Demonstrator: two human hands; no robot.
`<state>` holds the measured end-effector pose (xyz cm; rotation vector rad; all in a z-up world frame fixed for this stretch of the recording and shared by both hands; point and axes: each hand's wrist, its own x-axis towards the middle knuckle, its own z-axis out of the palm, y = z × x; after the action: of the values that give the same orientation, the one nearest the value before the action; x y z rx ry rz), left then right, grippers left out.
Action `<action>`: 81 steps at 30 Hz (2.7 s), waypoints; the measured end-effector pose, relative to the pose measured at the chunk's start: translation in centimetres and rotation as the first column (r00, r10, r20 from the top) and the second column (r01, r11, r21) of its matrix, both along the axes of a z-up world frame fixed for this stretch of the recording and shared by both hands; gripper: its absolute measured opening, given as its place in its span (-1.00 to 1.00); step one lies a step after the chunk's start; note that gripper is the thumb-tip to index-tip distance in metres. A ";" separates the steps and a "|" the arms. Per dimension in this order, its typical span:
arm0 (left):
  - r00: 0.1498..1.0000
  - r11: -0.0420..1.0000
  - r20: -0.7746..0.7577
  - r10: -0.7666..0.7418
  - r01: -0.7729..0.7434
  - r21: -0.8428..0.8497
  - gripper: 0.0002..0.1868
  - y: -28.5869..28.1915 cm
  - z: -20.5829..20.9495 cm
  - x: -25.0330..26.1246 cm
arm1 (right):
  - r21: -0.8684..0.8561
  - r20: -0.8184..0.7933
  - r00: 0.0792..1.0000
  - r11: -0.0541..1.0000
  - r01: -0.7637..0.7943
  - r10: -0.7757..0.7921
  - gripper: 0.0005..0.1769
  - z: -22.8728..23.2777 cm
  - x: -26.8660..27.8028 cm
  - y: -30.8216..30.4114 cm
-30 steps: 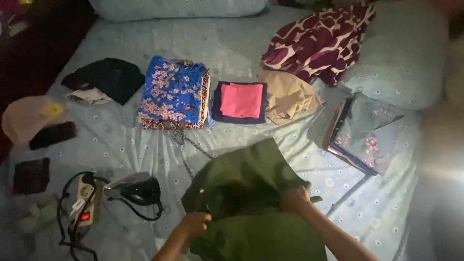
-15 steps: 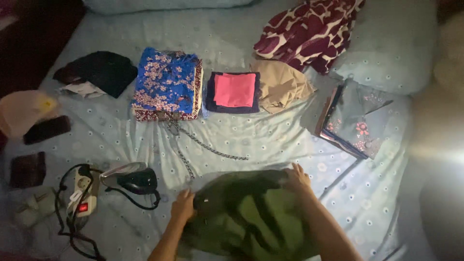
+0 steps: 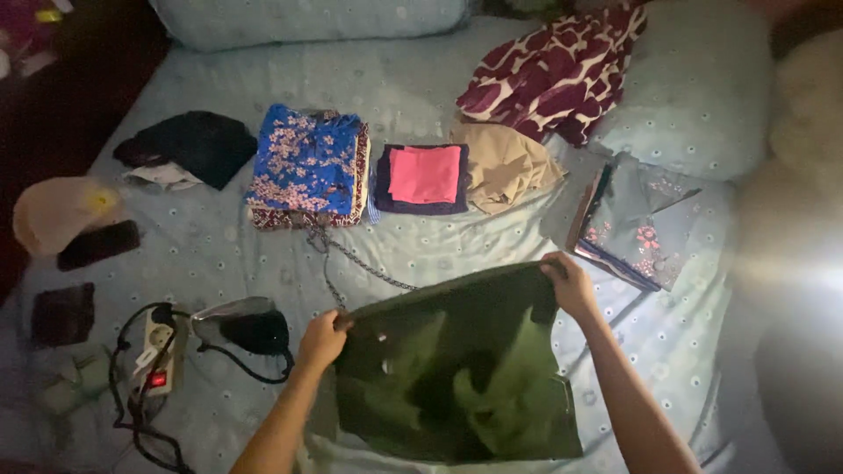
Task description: Ironing a pair of green shorts on a bed.
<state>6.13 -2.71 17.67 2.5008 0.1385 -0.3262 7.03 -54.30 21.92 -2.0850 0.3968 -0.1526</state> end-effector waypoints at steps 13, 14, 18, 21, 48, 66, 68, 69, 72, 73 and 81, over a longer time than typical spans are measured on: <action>0.984 0.892 0.095 -0.150 0.176 -0.417 -0.32 -1.7 9.9 1.6 | -0.101 0.555 0.829 0.995 -0.015 0.068 -0.78 10.3 2.1 0.9; 0.981 0.884 0.059 -0.183 0.191 -0.426 -0.15 -2.5 12.0 1.0 | -0.010 0.412 0.906 0.994 -0.108 0.102 -0.68 10.5 2.0 0.8; 0.968 0.902 0.092 -0.234 0.251 -0.352 -0.15 -2.5 11.2 1.7 | -0.319 0.009 0.910 0.864 -0.390 0.414 -0.11 18.7 -0.4 4.9; 0.972 0.890 0.185 -0.147 0.211 -0.404 -0.35 -3.1 12.1 0.7 | -0.404 -0.236 0.933 0.846 -0.349 0.272 -0.26 20.5 -1.1 5.0; 0.712 0.880 -0.562 -0.421 0.471 -0.062 -0.03 0.3 15.9 0.8 | 0.058 -0.749 0.477 0.763 -0.644 0.460 -0.14 20.1 -0.2 -4.1; 0.498 0.647 -0.440 -0.747 0.696 -0.311 -0.46 6.6 -4.1 3.7 | -0.116 -0.818 0.271 0.315 -0.942 0.507 -0.13 6.9 -0.4 -8.1; 0.718 0.767 -0.377 -0.584 0.640 0.031 -0.37 5.1 -5.0 6.8 | -0.261 -0.735 0.481 0.456 -0.851 0.477 -0.09 -0.1 4.7 -9.3; 0.883 0.811 -0.223 -0.414 0.469 0.349 -0.26 4.3 -5.6 8.1 | -0.378 -0.621 0.662 0.580 -0.722 0.420 0.08 -3.7 7.2 -10.0; 0.991 0.795 -0.102 -0.090 0.133 0.592 0.23 -2.4 6.3 4.9 | -0.614 -0.427 0.904 0.732 -0.297 0.009 0.36 -2.8 5.9 -5.9; 0.990 0.795 -0.103 -0.096 0.138 0.590 0.23 -3.1 4.3 4.6 | -0.615 -0.428 0.904 0.732 -0.293 0.003 0.36 -3.2 5.4 -5.1; 0.910 0.824 -0.127 -0.395 0.412 0.389 0.09 -5.8 -12.0 -5.3 | -0.501 -0.646 0.763 0.773 -0.389 -0.034 -0.10 -24.3 -3.3 -3.5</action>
<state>0.82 -8.53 5.65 2.9338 -0.3545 -0.5729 3.68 -57.81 -2.34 -2.7964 0.5815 0.6576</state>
